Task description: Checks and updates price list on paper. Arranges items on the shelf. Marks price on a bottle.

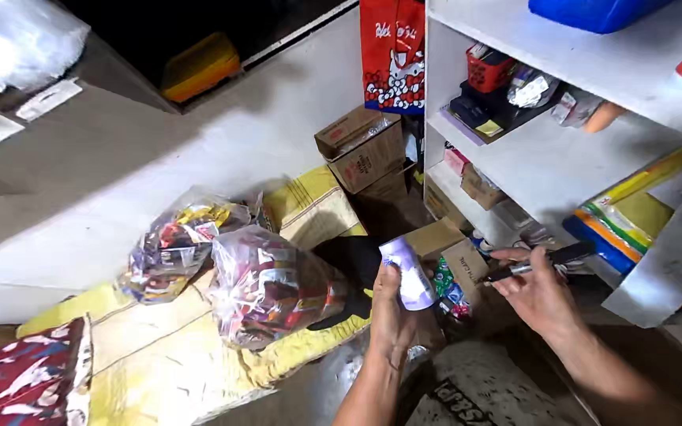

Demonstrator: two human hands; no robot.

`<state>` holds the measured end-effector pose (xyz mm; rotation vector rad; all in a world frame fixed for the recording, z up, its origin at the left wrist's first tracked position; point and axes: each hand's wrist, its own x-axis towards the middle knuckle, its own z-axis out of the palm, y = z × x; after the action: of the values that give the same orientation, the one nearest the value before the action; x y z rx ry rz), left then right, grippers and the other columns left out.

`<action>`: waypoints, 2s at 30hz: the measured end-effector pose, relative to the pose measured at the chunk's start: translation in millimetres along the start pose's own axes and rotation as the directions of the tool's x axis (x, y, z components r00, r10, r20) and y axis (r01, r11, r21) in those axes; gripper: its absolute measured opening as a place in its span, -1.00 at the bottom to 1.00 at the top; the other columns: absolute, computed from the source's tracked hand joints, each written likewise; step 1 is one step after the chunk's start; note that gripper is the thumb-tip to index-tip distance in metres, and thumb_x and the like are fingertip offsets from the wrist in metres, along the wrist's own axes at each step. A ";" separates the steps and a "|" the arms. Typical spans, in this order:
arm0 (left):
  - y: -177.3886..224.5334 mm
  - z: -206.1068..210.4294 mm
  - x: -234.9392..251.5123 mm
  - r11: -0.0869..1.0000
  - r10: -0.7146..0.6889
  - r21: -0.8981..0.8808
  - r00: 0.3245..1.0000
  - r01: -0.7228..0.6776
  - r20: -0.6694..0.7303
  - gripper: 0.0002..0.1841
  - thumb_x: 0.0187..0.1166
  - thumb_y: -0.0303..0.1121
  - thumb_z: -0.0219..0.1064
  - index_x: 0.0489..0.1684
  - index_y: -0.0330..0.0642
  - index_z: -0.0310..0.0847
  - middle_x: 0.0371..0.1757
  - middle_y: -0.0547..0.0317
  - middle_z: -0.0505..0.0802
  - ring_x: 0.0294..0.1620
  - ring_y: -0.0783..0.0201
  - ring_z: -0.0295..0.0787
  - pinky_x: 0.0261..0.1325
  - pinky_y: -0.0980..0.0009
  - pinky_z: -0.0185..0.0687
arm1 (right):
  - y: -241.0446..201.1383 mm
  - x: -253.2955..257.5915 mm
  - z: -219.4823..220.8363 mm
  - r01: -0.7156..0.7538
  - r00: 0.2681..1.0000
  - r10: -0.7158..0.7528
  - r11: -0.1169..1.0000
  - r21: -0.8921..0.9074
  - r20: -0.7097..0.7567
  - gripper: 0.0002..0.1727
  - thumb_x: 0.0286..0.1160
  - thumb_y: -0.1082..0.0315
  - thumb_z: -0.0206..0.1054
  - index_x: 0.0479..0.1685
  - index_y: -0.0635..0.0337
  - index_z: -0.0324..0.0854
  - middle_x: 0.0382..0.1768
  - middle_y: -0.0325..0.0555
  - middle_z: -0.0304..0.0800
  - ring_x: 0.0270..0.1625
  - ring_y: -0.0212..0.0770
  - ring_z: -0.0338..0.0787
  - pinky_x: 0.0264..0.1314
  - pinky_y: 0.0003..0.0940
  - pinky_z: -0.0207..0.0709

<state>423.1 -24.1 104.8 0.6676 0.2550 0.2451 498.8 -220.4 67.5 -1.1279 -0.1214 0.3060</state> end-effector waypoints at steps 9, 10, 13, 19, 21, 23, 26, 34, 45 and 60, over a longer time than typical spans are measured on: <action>-6.0 -19.4 -13.4 0.953 -0.204 -0.207 0.973 0.223 0.110 -0.17 0.77 0.28 -0.48 -0.21 -0.19 0.65 -0.48 0.08 0.84 -0.54 0.26 0.82 -0.47 0.42 0.76 | -7.7 4.6 56.5 0.469 0.827 -0.372 0.870 -0.153 0.422 -0.60 0.77 0.08 0.19 0.32 0.15 0.66 0.14 -0.16 0.89 0.18 -0.21 0.86 0.33 -0.22 0.72; -7.0 -22.2 -14.6 0.938 -0.237 -0.212 0.954 0.274 0.185 -0.19 0.75 0.32 -0.37 -0.26 -0.16 0.70 -0.48 0.11 0.85 -0.54 0.28 0.82 -0.47 0.43 0.74 | -8.8 4.4 62.7 0.498 0.811 -0.379 0.847 -0.186 0.446 -0.59 0.76 0.09 0.20 0.32 0.18 0.66 0.20 -0.14 0.87 0.24 -0.23 0.83 0.38 -0.23 0.69; -10.0 -24.2 -17.7 0.869 -0.341 -0.227 0.866 0.439 0.366 -0.30 0.59 0.39 0.01 -0.36 -0.06 0.81 -0.52 0.19 0.85 -0.55 0.32 0.81 -0.46 0.44 0.70 | -9.1 3.8 75.2 0.484 0.786 -0.329 0.854 -0.190 0.523 -0.55 0.62 0.18 0.34 0.34 0.30 0.58 0.27 -0.07 0.82 0.36 -0.23 0.76 0.46 -0.26 0.63; -25.1 -21.8 -24.5 0.827 -0.403 -0.225 0.822 0.516 0.403 -0.43 0.54 0.31 0.20 -0.38 -0.02 0.84 -0.48 0.18 0.88 -0.46 0.30 0.84 -0.37 0.40 0.74 | -10.1 -0.7 76.7 0.364 0.820 -0.224 0.914 -0.177 0.527 -0.53 0.48 0.26 0.47 0.26 0.34 0.53 0.09 -0.16 0.81 0.10 -0.43 0.78 0.19 -0.49 0.69; -23.2 -12.5 -25.4 0.887 -0.387 -0.160 0.886 0.434 0.257 -0.34 0.67 0.32 -0.06 -0.21 -0.04 0.79 -0.36 0.11 0.91 -0.37 0.26 0.90 -0.32 0.35 0.83 | -10.7 -3.6 73.6 0.359 0.853 -0.217 0.904 -0.233 0.474 -0.55 0.44 0.30 0.48 0.24 0.35 0.53 0.07 -0.17 0.81 0.04 -0.48 0.79 0.13 -0.54 0.70; -24.7 -8.3 -26.4 0.959 -0.282 0.033 0.948 0.281 0.148 -0.37 0.60 0.35 0.04 0.08 -0.07 0.59 -0.20 0.20 0.90 -0.20 0.33 0.88 -0.12 0.37 0.85 | -10.0 -5.5 69.6 0.375 0.882 -0.235 0.875 -0.305 0.409 -0.54 0.41 0.28 0.51 0.21 0.34 0.56 0.05 -0.18 0.81 -0.02 -0.52 0.79 0.06 -0.58 0.72; -30.7 -15.9 -29.3 0.968 -0.151 0.225 0.973 0.110 0.175 -0.16 0.18 0.42 0.45 0.24 -0.11 0.53 -0.09 0.33 0.89 -0.06 0.43 0.86 0.07 0.38 0.82 | -9.5 -7.6 63.9 0.416 0.885 -0.285 0.839 -0.351 0.368 -0.52 0.37 0.27 0.53 0.21 0.33 0.58 0.07 -0.16 0.80 -0.02 -0.53 0.79 0.04 -0.60 0.72; -37.6 -11.9 -32.5 0.984 -0.172 0.096 0.955 0.153 0.241 -0.07 0.19 0.52 0.33 0.20 -0.23 0.53 -0.15 0.04 0.87 -0.20 0.18 0.88 -0.13 0.29 0.84 | -18.2 -10.5 47.2 0.502 0.853 -0.443 0.841 -0.203 0.274 -0.61 0.59 0.15 0.39 0.27 0.15 0.63 0.07 -0.15 0.85 0.11 -0.23 0.83 0.23 -0.26 0.74; -37.6 2.9 -43.0 0.996 -0.034 0.090 0.996 0.026 0.084 -0.33 0.75 0.24 -0.20 0.23 -0.25 0.41 -0.15 0.13 0.87 -0.14 0.29 0.87 -0.03 0.34 0.83 | -24.4 -35.0 47.7 0.543 0.786 -0.488 0.838 -0.047 0.380 -0.61 0.80 0.01 0.13 0.34 0.01 0.61 -0.23 -0.28 0.88 -0.20 -0.33 0.87 -0.05 -0.39 0.79; -31.1 8.6 -46.2 0.999 -0.017 -0.027 0.998 0.018 0.059 -0.33 0.82 0.09 -0.52 0.18 -0.20 0.45 -0.13 0.12 0.88 -0.13 0.29 0.88 -0.01 0.36 0.83 | -19.7 -45.1 47.8 0.560 0.779 -0.498 0.826 -0.064 0.380 -0.82 0.61 0.24 0.34 0.11 -0.12 0.69 -0.13 -0.42 0.83 -0.19 -0.48 0.82 -0.07 -0.48 0.77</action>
<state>386.7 -66.7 98.6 0.6442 0.2011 0.2114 447.6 -200.2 108.3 -1.1527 -0.7885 -0.0221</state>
